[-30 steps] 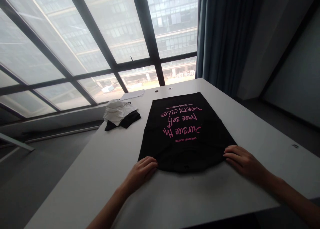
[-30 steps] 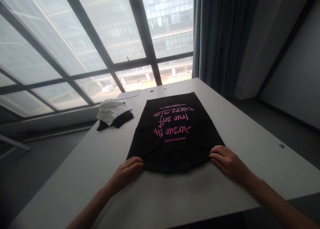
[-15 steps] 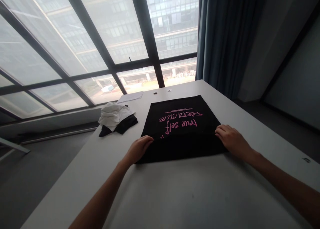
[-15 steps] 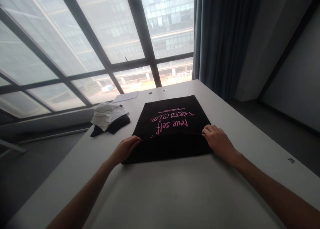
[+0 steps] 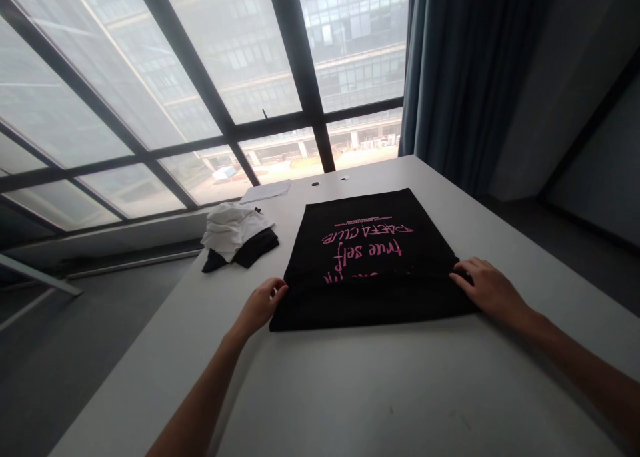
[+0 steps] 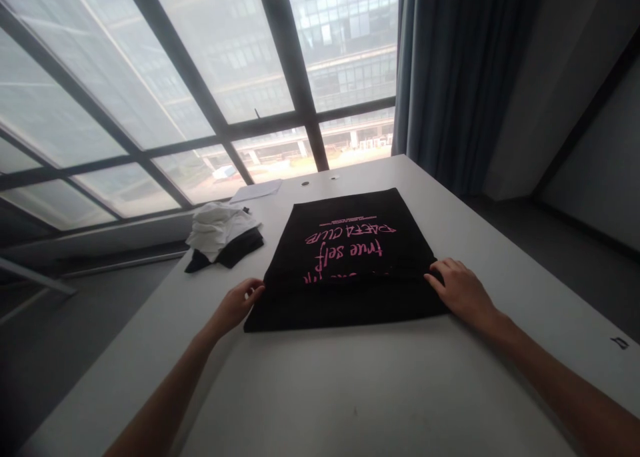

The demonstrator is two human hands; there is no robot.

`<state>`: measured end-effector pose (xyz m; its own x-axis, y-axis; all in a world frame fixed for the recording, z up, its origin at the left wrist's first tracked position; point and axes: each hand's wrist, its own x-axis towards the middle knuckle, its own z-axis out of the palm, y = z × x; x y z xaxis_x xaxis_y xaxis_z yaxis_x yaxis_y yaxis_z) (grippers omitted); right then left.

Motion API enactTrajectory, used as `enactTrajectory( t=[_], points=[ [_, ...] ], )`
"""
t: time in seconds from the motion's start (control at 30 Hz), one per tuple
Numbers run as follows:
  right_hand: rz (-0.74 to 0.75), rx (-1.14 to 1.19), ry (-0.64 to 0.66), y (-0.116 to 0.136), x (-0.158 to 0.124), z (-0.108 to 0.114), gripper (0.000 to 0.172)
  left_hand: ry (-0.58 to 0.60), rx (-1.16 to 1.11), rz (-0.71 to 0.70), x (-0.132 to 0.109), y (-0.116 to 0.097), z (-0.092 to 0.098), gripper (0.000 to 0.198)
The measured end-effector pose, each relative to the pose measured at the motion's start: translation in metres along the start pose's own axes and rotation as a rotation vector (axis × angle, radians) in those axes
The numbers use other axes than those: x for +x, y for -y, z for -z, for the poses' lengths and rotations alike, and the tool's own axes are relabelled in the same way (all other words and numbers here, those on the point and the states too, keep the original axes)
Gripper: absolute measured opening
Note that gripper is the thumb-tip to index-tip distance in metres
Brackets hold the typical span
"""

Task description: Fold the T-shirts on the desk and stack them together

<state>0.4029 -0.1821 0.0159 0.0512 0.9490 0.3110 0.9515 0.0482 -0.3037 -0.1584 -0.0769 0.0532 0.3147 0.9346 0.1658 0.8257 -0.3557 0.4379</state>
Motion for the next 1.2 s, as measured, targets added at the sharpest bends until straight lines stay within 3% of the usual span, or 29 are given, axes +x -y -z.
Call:
enactTrajectory(
  t=[0.13,0.2,0.43,0.63,0.8,0.9,1.07,1.2],
  points=[
    [-0.165,0.172,0.134,-0.015,-0.004,0.003,0.041,0.182,-0.091,0.095,-0.009,0.009,0.004,0.042],
    [-0.214,0.202,0.19,-0.015,-0.002,0.003,0.043,0.218,-0.12,0.118,-0.009,0.008,0.003,0.043],
    [-0.177,0.353,0.262,-0.007,0.006,0.014,0.033,0.291,-0.164,0.072,0.0,0.003,0.011,0.045],
    [-0.169,0.483,0.12,0.002,0.023,0.034,0.032,0.153,-0.193,0.046,0.015,-0.009,0.024,0.038],
    [-0.172,0.517,0.001,0.003,0.057,0.048,0.035,-0.034,-0.254,0.021,0.043,-0.005,0.029,0.038],
    [-0.181,0.52,-0.029,-0.007,0.082,0.034,0.034,-0.084,-0.247,0.03,0.065,0.007,0.016,0.038],
    [-0.19,0.524,0.042,-0.026,0.107,-0.019,0.027,-0.03,-0.159,0.034,0.087,0.026,-0.022,0.036],
    [-0.176,0.516,0.035,-0.031,0.109,-0.032,0.029,-0.046,-0.163,0.029,0.089,0.03,-0.024,0.035]
  ],
)
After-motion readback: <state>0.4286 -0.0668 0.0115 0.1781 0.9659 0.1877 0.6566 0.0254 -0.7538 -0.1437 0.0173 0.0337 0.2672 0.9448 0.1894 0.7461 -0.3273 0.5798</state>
